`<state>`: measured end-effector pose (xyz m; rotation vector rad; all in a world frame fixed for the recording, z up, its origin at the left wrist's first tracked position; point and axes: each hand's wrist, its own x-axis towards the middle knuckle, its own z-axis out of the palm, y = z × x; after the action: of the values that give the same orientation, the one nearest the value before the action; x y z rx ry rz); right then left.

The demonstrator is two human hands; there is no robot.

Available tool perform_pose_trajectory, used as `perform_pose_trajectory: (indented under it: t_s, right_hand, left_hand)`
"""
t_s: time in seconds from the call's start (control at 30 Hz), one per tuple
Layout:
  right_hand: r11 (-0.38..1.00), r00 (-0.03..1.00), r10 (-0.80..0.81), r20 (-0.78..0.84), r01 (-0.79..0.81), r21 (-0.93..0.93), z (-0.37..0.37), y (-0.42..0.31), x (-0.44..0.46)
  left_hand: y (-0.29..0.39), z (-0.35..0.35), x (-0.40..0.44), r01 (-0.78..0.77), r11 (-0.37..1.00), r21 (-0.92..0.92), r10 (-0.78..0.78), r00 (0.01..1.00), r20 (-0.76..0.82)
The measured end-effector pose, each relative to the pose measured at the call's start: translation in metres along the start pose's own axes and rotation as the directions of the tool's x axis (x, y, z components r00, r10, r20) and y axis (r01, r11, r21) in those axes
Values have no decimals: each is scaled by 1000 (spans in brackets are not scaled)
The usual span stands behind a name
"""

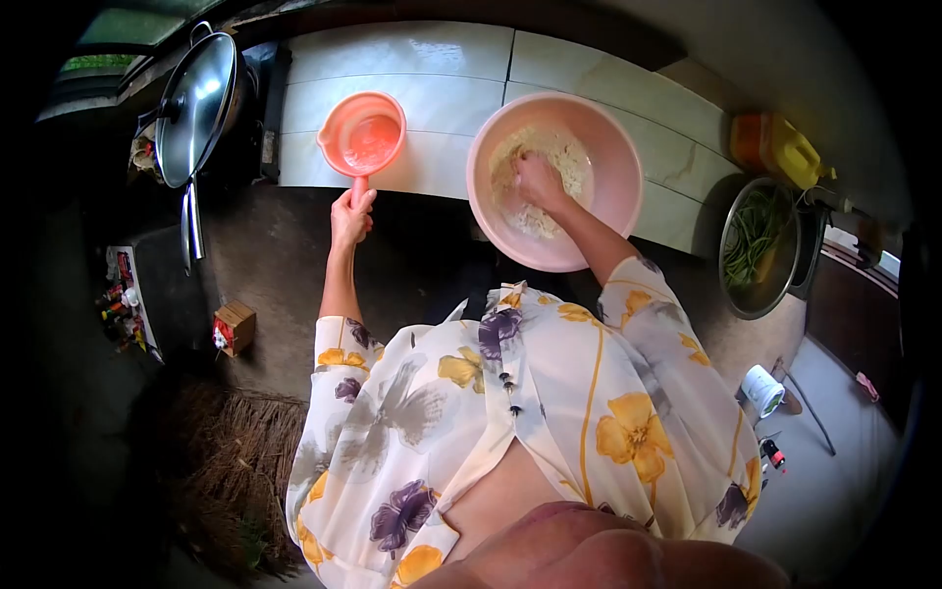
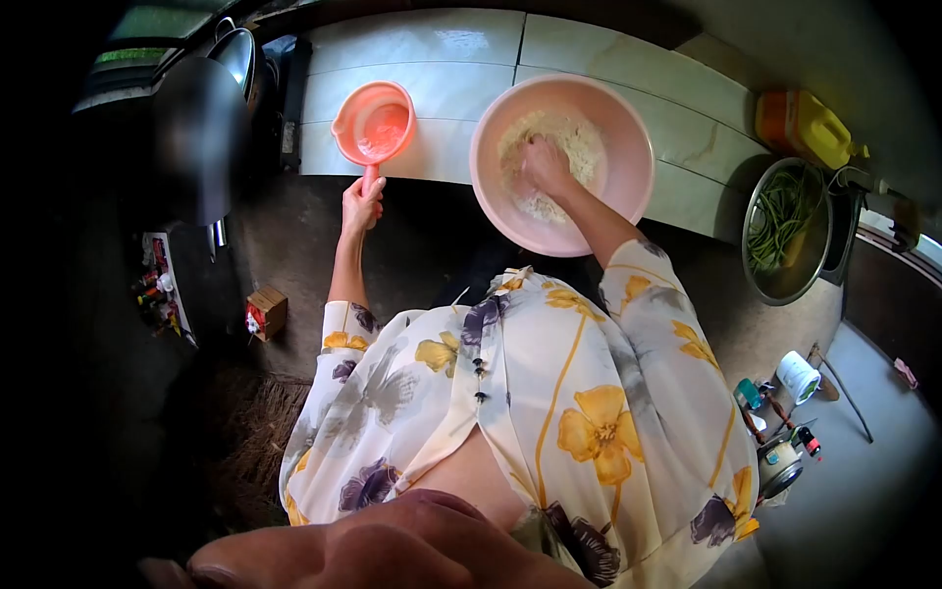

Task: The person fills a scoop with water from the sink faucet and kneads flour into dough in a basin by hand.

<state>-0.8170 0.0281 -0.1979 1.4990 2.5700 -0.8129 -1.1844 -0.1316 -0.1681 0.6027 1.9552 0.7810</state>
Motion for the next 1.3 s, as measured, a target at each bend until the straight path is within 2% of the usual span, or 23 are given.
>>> perform_pose_trajectory:
  t_s: [0.07,0.13,0.17,0.2,0.23,0.27,0.3,0.33,0.4,0.43,0.47,0.5,0.53,0.57,0.63,0.77,0.93,1.0,1.03,1.1,1.17,1.23,1.3]
  right_hand:
    - [991,991,-130,31,131,-9,-4,-8,-24]
    - [992,992,-124,39,123,19,2,-10,-20]
    - [991,992,-123,35,121,52,4,-11,-13]
    - [991,991,-127,35,125,53,3,-9,-5]
    - [989,1000,11,9,-12,150,0,-3,1]
    - [957,988,154,-3,-148,249,-3,3,7]
    - [956,987,158,1,-153,252,-6,9,10]
    - [961,970,197,-140,-163,222,-10,15,15]
    - [975,899,181,-398,-112,189,-6,19,31]
    - [976,900,177,-398,-108,190,1,14,35]
    - [993,943,6,-333,34,112,10,8,37]
    - [984,955,-158,-251,175,47,21,3,34]
    - [965,953,-215,-215,241,104,28,-4,21]
    - [967,954,-210,-214,235,102,27,-1,8]
    - [970,981,-195,25,188,156,7,-11,-32]
    - [869,957,-289,-21,272,414,23,-19,-70]
    - [905,997,-11,-72,40,424,42,4,13]
    - [878,960,167,-227,-40,477,10,5,26]
    - [879,960,158,-229,-31,475,1,5,37]
    - [828,862,402,-310,-197,526,-5,5,46]
    - [815,901,327,-284,-117,567,26,-12,31]
    - [883,967,-58,-247,165,439,50,-28,-10]
    - [900,983,-151,105,92,426,28,-19,-50]
  left_hand:
    - [-10,-1,10,9,1000,26,-9,1000,14]
    - [-13,1,15,-286,896,339,331,940,-83]
    - [-14,2,15,-284,897,337,330,940,-87]
    - [-2,6,7,-228,809,542,438,848,-297]
    - [15,11,-5,-109,698,708,563,695,-448]
    - [49,19,-26,-176,756,630,538,716,-445]
    - [75,31,-41,-332,751,571,585,736,-340]
    - [83,53,-44,-436,809,396,555,789,-264]
    - [83,115,-48,-541,778,320,598,793,-114]
    - [80,147,-45,-512,819,259,538,842,-38]
    - [92,170,-53,-425,890,164,428,903,19]
    - [77,197,-40,-633,753,182,654,750,-98]
    - [77,206,-35,-605,778,168,626,768,-136]
    - [76,214,-32,-577,803,150,596,783,-177]
    - [78,214,-35,-566,814,131,581,797,-166]
    - [77,220,-31,-577,816,32,569,794,-215]
    - [80,215,-33,-624,766,155,643,745,-179]
    - [80,216,-25,-640,750,171,662,725,-190]
    - [85,216,-23,-640,749,172,663,722,-199]
    - [85,217,-29,-618,767,173,641,750,-164]
    - [89,217,-30,-603,780,166,625,763,-167]
    - [88,215,-29,-597,786,158,617,772,-154]
    - [80,219,-26,-596,787,161,617,764,-186]
